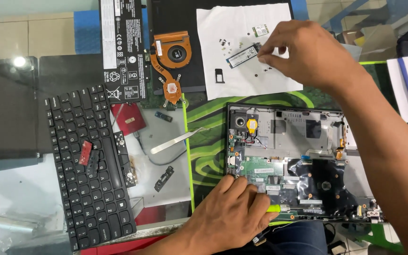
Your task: Reconnecting internal cables and securing components with screws inside a laptop during a repair.
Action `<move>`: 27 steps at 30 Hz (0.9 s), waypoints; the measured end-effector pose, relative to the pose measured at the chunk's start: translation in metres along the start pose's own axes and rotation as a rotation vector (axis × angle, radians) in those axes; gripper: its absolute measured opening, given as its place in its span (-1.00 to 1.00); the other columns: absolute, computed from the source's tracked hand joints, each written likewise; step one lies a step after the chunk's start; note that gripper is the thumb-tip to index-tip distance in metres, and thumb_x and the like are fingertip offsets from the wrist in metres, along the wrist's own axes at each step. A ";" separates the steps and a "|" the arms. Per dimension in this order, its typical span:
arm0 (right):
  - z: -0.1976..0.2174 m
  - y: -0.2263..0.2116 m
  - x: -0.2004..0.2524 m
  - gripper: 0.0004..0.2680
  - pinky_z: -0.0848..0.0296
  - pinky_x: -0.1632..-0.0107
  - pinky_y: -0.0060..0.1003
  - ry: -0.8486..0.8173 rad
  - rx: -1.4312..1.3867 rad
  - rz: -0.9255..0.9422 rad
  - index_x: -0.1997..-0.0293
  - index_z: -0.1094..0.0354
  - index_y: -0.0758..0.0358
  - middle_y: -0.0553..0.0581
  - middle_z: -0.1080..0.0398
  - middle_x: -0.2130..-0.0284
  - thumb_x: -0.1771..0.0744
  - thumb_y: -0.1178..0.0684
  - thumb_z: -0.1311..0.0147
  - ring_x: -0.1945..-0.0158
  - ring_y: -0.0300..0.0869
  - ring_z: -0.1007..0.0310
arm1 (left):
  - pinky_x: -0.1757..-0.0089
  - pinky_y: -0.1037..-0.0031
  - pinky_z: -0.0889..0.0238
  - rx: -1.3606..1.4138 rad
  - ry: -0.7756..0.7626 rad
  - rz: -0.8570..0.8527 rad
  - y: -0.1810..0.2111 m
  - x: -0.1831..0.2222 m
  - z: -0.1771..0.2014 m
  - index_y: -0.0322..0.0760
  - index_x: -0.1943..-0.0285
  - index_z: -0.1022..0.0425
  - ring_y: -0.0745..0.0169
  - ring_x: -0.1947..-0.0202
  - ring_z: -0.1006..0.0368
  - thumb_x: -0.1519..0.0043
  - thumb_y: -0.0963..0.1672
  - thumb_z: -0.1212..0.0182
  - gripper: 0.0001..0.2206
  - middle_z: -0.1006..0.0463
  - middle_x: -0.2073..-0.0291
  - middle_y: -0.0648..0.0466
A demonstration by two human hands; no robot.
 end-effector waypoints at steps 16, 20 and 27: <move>-0.042 -0.006 -0.066 -0.95 -0.48 0.17 0.08 0.000 -0.021 -0.174 0.11 -0.75 0.09 0.08 -0.63 0.12 -0.42 0.02 -0.45 0.10 0.04 -0.52 | 0.19 0.21 -0.08 -0.012 0.024 -0.014 0.000 0.004 0.005 -0.22 0.12 -0.39 0.02 0.28 -0.30 -0.66 0.03 -0.14 -0.66 -0.50 0.32 -0.06; -0.044 -0.006 -0.069 -0.92 -0.54 0.22 0.07 -0.074 -0.054 -0.170 0.08 -0.68 0.26 0.18 -0.65 0.15 -0.46 0.09 -0.36 0.15 0.05 -0.60 | 0.19 0.23 -0.08 -0.035 0.058 -0.034 0.000 0.004 0.006 -0.20 0.12 -0.37 0.06 0.27 -0.26 -0.65 0.02 -0.18 -0.67 -0.41 0.34 0.01; -0.068 0.016 -0.066 -0.79 -0.15 0.48 -0.07 -0.126 0.133 -0.036 0.28 -0.30 0.24 0.06 -0.31 0.57 -0.53 0.11 -0.05 0.56 -0.10 -0.26 | 0.19 0.20 -0.14 -0.088 0.103 -0.070 0.000 0.002 0.000 -0.20 0.14 -0.37 0.04 0.29 -0.24 -0.64 0.02 -0.10 -0.68 -0.39 0.34 0.00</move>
Point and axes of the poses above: each hand's wrist, its own x-axis away from the middle knuckle, its own z-axis out of the back of the hand, y = z × x, the point moved 1 cm from there along -x, towards the middle knuckle
